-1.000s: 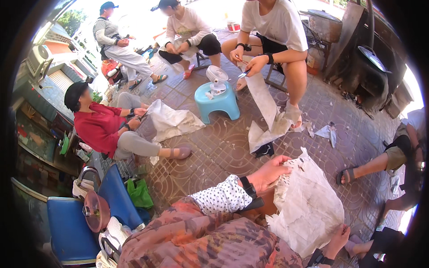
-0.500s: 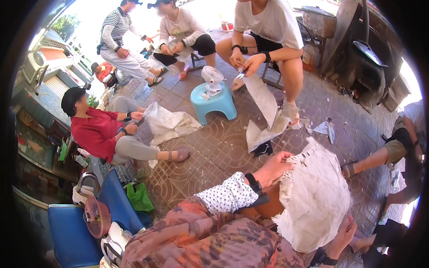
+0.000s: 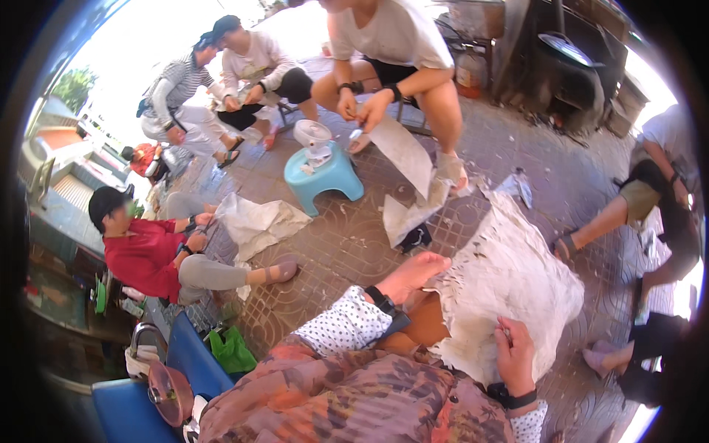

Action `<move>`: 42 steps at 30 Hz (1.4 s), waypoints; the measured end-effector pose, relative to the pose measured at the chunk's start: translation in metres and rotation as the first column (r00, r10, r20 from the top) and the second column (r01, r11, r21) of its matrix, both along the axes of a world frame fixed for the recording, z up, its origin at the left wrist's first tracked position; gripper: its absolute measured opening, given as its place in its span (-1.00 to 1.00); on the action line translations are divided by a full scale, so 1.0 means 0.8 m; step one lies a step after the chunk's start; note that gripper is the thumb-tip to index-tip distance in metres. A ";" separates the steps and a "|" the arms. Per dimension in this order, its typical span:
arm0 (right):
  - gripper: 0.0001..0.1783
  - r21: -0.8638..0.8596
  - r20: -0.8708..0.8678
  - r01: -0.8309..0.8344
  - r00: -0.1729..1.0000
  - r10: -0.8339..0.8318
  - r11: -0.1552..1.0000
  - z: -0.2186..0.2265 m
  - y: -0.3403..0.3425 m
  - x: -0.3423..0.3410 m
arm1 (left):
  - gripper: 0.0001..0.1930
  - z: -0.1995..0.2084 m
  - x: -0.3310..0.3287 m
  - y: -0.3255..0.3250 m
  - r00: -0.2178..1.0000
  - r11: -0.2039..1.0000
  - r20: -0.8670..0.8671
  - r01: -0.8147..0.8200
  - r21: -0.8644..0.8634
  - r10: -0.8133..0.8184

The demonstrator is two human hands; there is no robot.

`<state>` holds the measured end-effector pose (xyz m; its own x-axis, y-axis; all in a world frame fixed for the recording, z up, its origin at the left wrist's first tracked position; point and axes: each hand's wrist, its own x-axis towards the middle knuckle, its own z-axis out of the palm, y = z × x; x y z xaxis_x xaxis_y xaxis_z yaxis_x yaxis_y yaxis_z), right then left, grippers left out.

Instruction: Scraping and thinning pieces of white leather using a small hand blade.

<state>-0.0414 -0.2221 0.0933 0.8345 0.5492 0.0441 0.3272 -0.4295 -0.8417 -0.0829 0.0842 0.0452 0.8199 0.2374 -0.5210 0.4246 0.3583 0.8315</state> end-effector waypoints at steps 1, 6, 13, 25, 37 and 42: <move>-0.79 -0.034 0.063 -0.001 0.998 0.003 0.999 -0.006 -0.004 0.001 | -0.48 0.009 -0.001 0.003 0.989 0.991 -0.068 0.128 -0.046 -0.131; -0.77 0.071 0.049 -0.066 0.997 0.062 0.995 -0.021 0.012 0.023 | -0.64 0.041 -0.010 0.003 0.969 0.975 -0.124 0.220 0.023 -0.215; -0.73 0.005 -0.082 -0.011 0.997 0.011 1.000 -0.024 -0.007 0.019 | -0.60 0.042 0.015 -0.017 0.997 0.985 0.037 0.073 -0.153 -0.068; -0.57 0.114 -0.022 -0.127 0.991 0.130 0.985 -0.010 0.014 0.019 | -0.61 0.068 0.025 -0.039 0.993 0.940 -0.014 0.105 -0.325 -0.116; -0.61 0.140 0.193 -0.075 0.980 0.047 0.987 -0.007 0.066 0.029 | -0.63 0.082 0.020 -0.052 0.996 0.956 0.036 0.083 -0.283 -0.076; -0.61 0.170 0.162 -0.067 0.986 0.039 0.983 -0.004 0.071 0.023 | -0.61 0.089 0.010 -0.062 0.996 0.966 0.035 0.092 -0.240 -0.086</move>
<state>-0.0234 -0.1656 0.0901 0.7791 0.5651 0.2714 0.4799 -0.2591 -0.8382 -0.0750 0.0345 0.1162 0.8448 0.0323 -0.5340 0.4452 0.5111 0.7352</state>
